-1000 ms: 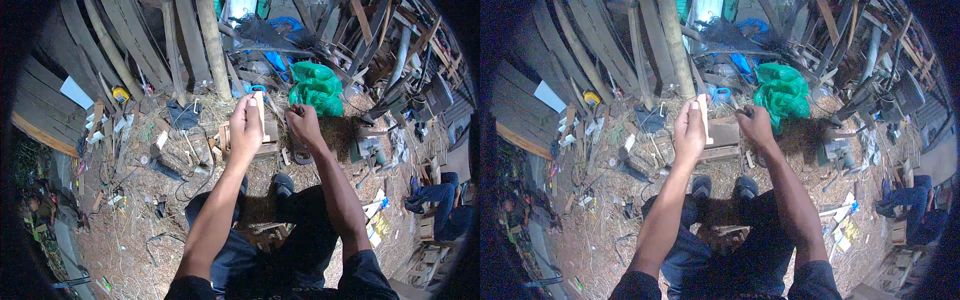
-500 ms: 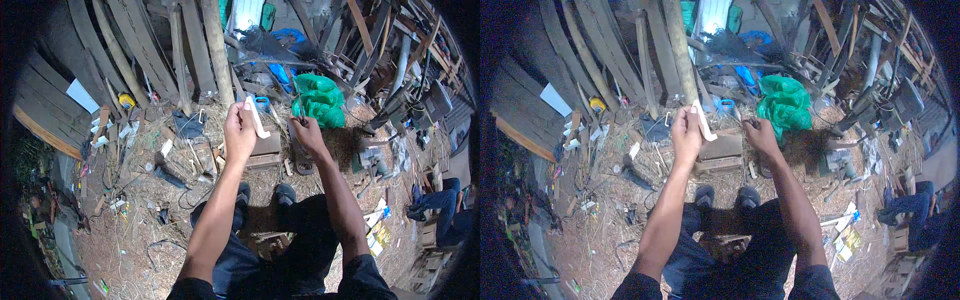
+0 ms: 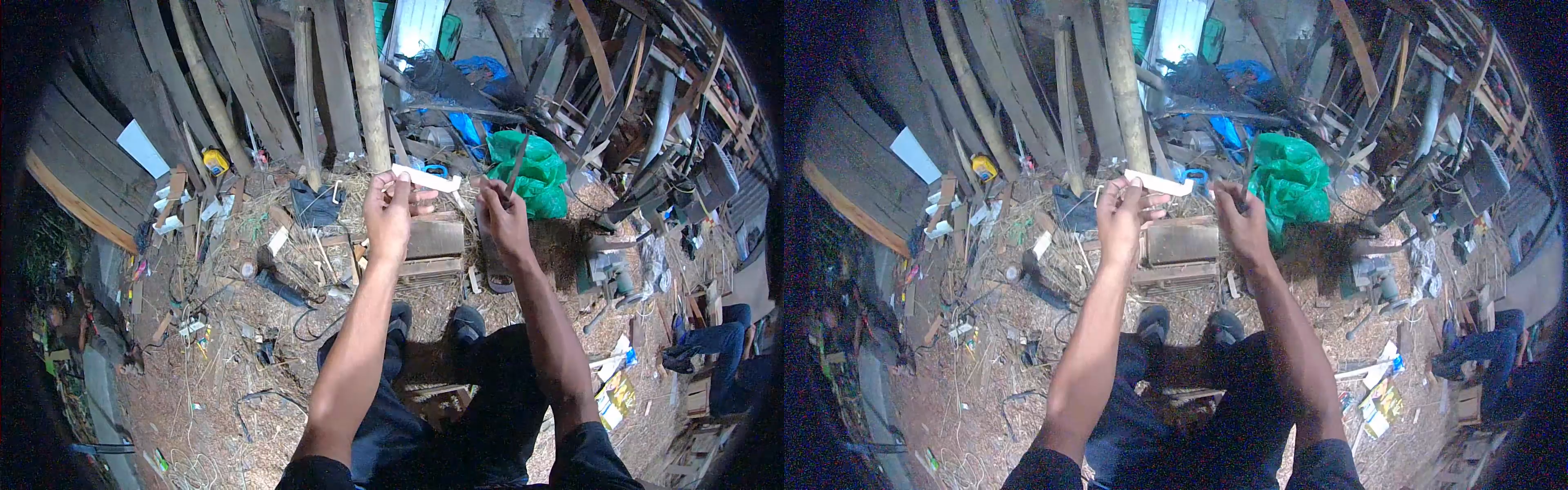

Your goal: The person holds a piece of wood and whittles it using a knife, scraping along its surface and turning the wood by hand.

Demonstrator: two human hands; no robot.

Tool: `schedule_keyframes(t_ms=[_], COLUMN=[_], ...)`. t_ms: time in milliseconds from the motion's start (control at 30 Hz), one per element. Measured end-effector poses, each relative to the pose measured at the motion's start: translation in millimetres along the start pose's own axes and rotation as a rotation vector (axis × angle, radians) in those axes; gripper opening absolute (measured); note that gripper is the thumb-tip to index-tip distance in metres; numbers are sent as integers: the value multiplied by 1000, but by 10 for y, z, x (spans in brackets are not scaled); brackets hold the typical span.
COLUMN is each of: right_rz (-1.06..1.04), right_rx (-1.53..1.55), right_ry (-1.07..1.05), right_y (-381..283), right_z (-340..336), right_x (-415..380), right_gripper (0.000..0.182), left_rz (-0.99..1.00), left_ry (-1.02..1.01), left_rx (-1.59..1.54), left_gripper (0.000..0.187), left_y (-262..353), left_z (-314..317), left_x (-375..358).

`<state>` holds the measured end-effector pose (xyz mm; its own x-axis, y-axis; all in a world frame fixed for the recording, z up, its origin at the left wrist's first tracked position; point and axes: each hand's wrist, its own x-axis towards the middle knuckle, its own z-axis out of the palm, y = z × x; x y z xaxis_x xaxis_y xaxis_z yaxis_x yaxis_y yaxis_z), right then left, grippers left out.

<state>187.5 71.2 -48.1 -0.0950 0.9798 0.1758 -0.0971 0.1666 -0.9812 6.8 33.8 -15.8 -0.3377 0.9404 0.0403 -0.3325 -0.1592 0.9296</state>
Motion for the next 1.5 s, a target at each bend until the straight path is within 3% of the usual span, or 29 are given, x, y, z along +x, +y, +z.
schedule_keyframes(t_ms=[400,600,700,800,1500], right_rz=[40,49,-34,-38,-79], right_rx=[131,213,198,185,212], right_ry=[26,38,12,15,-66], right_y=[-53,-115,-15,6,-242], right_z=[192,92,-1,-34,11], right_x=[-115,-165,-111,-101,-233], right_gripper=[22,16,15,15,23], left_rz=[4,76,74,78,161], left_ry=[-57,-260,-304,-337,-333], left_rx=[17,99,268,231,163], left_gripper=[28,30,29,28,23], left_y=[3,4,56,54,30], left_z=[41,-93,-139,-148,-192], left_x=[-101,-15,-2,0,-46])
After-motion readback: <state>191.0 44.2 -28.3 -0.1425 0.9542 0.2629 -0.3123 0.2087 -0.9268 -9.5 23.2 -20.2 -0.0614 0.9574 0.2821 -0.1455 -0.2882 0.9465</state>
